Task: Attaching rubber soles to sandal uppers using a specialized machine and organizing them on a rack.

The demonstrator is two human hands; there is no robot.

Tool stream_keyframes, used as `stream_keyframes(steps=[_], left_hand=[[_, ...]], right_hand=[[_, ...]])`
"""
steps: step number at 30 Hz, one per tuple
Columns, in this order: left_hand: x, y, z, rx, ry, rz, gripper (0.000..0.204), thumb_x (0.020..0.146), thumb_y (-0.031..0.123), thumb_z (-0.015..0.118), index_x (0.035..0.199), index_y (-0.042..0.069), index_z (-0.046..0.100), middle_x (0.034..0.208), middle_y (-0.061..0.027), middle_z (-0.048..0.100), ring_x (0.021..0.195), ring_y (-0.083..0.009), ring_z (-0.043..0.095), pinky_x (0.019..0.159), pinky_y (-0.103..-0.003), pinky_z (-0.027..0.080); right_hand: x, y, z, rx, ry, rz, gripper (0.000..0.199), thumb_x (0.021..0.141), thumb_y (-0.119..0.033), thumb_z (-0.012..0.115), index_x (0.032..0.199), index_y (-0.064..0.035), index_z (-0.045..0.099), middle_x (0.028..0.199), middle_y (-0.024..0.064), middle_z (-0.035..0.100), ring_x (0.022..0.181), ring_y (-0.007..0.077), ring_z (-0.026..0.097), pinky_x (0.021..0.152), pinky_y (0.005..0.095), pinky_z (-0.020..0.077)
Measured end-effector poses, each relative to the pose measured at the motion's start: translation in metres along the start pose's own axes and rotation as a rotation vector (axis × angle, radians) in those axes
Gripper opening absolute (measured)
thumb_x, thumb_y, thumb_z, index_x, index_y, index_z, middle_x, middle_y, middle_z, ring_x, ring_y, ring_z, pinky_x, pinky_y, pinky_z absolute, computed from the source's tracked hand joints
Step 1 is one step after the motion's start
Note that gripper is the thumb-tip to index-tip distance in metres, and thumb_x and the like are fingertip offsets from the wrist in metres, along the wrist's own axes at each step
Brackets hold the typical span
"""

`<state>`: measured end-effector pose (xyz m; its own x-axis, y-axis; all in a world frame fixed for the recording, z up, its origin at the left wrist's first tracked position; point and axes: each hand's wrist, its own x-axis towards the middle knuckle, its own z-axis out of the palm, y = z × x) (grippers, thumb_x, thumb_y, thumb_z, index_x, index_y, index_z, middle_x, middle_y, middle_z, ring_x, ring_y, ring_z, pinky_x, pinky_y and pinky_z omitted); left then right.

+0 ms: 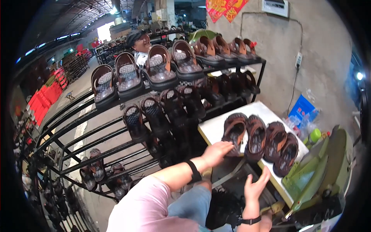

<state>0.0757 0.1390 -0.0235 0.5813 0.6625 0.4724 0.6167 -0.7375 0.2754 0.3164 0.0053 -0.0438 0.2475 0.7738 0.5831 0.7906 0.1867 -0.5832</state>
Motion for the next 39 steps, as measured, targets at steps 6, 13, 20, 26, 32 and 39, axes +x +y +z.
stream_keyframes(steps=[6,13,20,26,32,39], left_hand=[[-0.048,0.128,-0.077,-0.015,0.219,0.24,0.046,0.052,0.013,0.076,0.097,0.011,0.07,0.096,0.0003,0.072,0.08,-0.0166,0.064,0.086,-0.036,0.041],[-0.048,0.291,-0.062,-1.381,-0.293,-0.015,0.08,0.064,0.034,0.087,0.123,-0.01,0.056,0.12,-0.0208,0.063,0.109,-0.0294,0.062,0.102,-0.038,0.043],[-0.053,0.344,0.004,-1.503,-0.581,-0.273,0.052,0.08,0.005,0.073,0.127,-0.004,0.053,0.115,-0.0105,0.065,0.103,-0.0152,0.06,0.092,-0.032,0.049],[-0.057,0.363,0.017,-1.772,-0.275,-0.436,0.032,0.089,0.005,0.065,0.119,-0.003,0.059,0.108,-0.007,0.065,0.097,-0.0129,0.06,0.086,-0.029,0.049],[-0.065,0.351,0.026,-1.89,-0.131,-0.542,0.046,0.089,0.026,0.062,0.124,-0.003,0.054,0.115,-0.0144,0.064,0.104,-0.0252,0.064,0.088,-0.037,0.053],[-0.075,0.277,0.035,-1.986,-0.041,-0.669,0.062,0.083,0.041,0.066,0.128,0.001,0.054,0.123,-0.0153,0.062,0.111,-0.0324,0.061,0.098,-0.048,0.049]], right_hand=[[-0.112,-0.043,-0.062,0.401,-0.161,0.226,0.074,0.074,-0.014,0.08,0.136,-0.0006,0.043,0.132,0.0238,0.048,0.12,0.034,0.052,0.1,0.0421,0.0442],[-0.132,-0.043,-0.186,0.54,-0.01,-0.053,0.079,0.05,-0.042,0.096,0.104,-0.0016,0.056,0.082,0.0066,0.061,0.068,0.0244,0.061,0.064,0.0337,0.0483],[-0.146,-0.038,-0.277,-0.325,0.297,0.031,0.062,0.056,-0.036,0.092,0.102,-0.0074,0.063,0.104,0.0069,0.062,0.084,0.0215,0.06,0.072,0.0349,0.0508],[-0.231,-0.023,-0.253,0.799,-0.539,0.485,0.095,0.056,-0.042,0.093,0.132,-0.0014,0.052,0.136,0.0156,0.053,0.126,0.0318,0.051,0.104,0.0411,0.0397],[-0.253,0.027,-0.249,1.697,0.615,0.472,0.097,0.076,-0.043,0.079,0.149,-0.0038,0.029,0.154,0.0097,0.033,0.14,0.0315,0.034,0.116,0.0502,0.026],[-0.206,0.009,-0.223,1.399,0.5,0.541,0.074,0.077,-0.015,0.077,0.142,-0.0068,0.042,0.139,0.0082,0.052,0.13,0.0281,0.048,0.112,0.0465,0.0348]])
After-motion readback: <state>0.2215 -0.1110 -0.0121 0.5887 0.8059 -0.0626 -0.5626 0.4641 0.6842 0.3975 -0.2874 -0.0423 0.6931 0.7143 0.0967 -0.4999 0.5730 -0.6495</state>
